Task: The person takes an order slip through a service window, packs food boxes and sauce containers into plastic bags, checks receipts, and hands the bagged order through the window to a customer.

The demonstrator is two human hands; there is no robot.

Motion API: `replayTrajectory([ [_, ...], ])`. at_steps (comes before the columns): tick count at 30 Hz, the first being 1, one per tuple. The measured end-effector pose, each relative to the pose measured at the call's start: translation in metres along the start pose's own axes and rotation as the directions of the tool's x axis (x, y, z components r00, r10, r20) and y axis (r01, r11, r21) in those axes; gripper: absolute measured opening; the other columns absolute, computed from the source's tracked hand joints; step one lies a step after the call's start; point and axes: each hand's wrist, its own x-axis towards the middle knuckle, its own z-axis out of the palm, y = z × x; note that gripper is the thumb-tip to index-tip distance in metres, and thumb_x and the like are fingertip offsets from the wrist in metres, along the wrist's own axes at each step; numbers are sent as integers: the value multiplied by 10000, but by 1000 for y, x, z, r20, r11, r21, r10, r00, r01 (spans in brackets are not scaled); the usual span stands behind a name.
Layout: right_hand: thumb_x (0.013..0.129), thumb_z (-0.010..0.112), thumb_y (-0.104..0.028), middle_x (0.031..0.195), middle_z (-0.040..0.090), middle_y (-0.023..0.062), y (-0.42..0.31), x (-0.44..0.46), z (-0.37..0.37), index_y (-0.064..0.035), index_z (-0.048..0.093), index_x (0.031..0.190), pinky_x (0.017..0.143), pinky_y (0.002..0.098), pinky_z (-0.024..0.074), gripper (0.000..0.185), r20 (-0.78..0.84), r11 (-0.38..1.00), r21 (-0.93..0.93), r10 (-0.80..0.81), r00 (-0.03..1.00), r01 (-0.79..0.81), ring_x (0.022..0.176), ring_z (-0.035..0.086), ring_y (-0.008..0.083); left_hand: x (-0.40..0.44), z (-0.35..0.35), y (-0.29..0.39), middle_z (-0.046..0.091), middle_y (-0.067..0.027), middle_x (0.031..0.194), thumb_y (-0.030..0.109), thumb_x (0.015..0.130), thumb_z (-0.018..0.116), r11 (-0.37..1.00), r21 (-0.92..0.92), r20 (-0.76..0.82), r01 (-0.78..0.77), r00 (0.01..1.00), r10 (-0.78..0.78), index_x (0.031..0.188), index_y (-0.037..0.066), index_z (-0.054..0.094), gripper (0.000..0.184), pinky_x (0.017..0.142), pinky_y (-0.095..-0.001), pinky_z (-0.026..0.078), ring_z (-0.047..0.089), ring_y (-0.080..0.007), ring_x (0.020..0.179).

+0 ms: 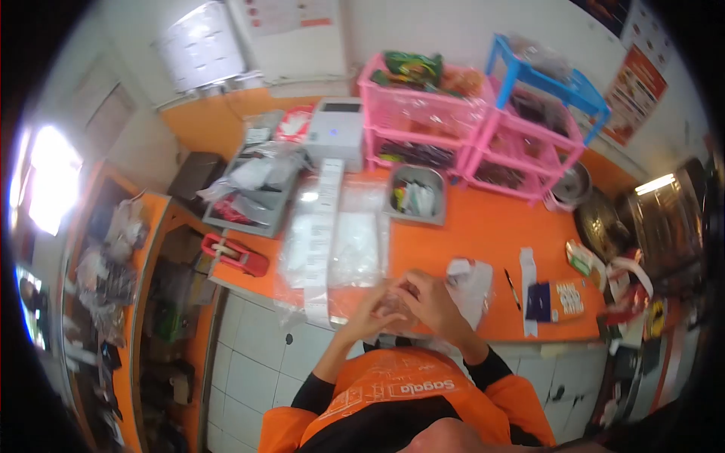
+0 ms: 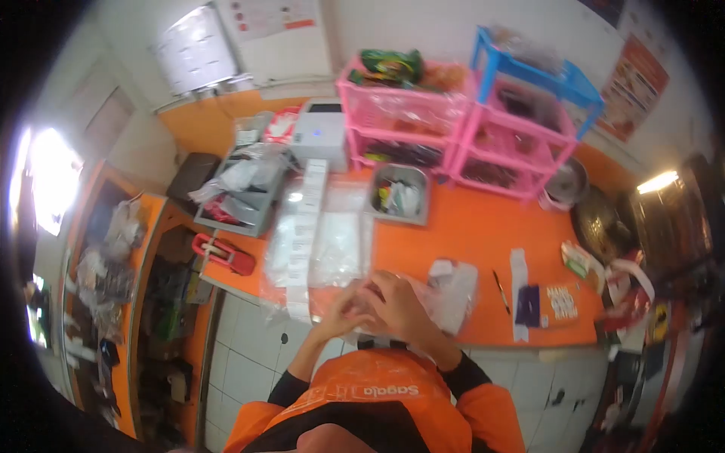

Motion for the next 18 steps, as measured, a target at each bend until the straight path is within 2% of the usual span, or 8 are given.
replayTrajectory([
  [2,811,638,-37,795,583,151,2,4,7,7,582,881,600,329,451,101,-7,995,-33,-91,996,90,656,590,249,5,3,-16,449,-127,1245,94,703,776,989,-87,-113,-119,988,109,1251,34,496,618,986,-328,379,443,-257,1186],
  [4,801,635,-22,811,594,153,-4,9,5,10,586,888,623,332,463,105,16,995,24,-100,995,100,694,601,268,1,-2,-24,405,-125,1279,107,709,774,996,-4,-181,-94,979,92,1258,49,497,618,996,-334,370,391,-253,1226],
  [6,792,632,-10,820,601,154,-12,15,4,15,592,883,643,334,473,102,83,994,62,-90,992,85,722,604,284,1,-2,-10,414,-121,1266,123,720,763,987,-155,-255,-53,967,12,1256,47,498,602,988,-343,377,412,-254,1202],
  [9,796,617,-11,809,600,152,-15,25,15,18,599,863,641,349,473,76,153,972,38,-235,960,232,713,603,289,-5,-2,-13,441,-106,1238,105,774,699,976,-217,-84,-38,996,20,1218,38,516,485,943,-334,412,440,-213,1160],
  [11,812,608,-51,788,587,158,-12,33,23,21,598,861,624,360,461,88,263,964,-13,-252,931,264,702,591,300,-5,1,-26,519,-94,1144,87,818,642,990,-33,9,137,991,-137,1183,29,530,386,925,-325,425,496,-201,1095],
  [14,823,601,-81,784,570,151,-3,42,36,23,608,880,610,347,445,118,309,928,26,-362,880,372,694,572,281,1,-3,-33,586,-78,1016,77,865,583,994,-69,-180,84,979,-95,1124,0,550,272,913,-313,437,547,-192,1030],
  [17,842,600,-114,801,571,126,-6,40,41,17,616,927,596,342,434,157,204,936,10,-347,916,352,665,557,246,9,-3,-36,581,-75,992,39,883,559,940,-324,-370,-106,929,-23,1053,-24,495,193,879,-304,466,559,-152,1011],
  [18,860,589,-116,816,575,100,7,36,45,7,619,950,584,319,435,155,79,943,-7,-332,940,334,655,546,208,9,-4,-41,581,-75,992,39,883,559,942,-314,-393,-114,919,-19,1053,-24,495,193,879,-304,466,559,-152,1011],
])
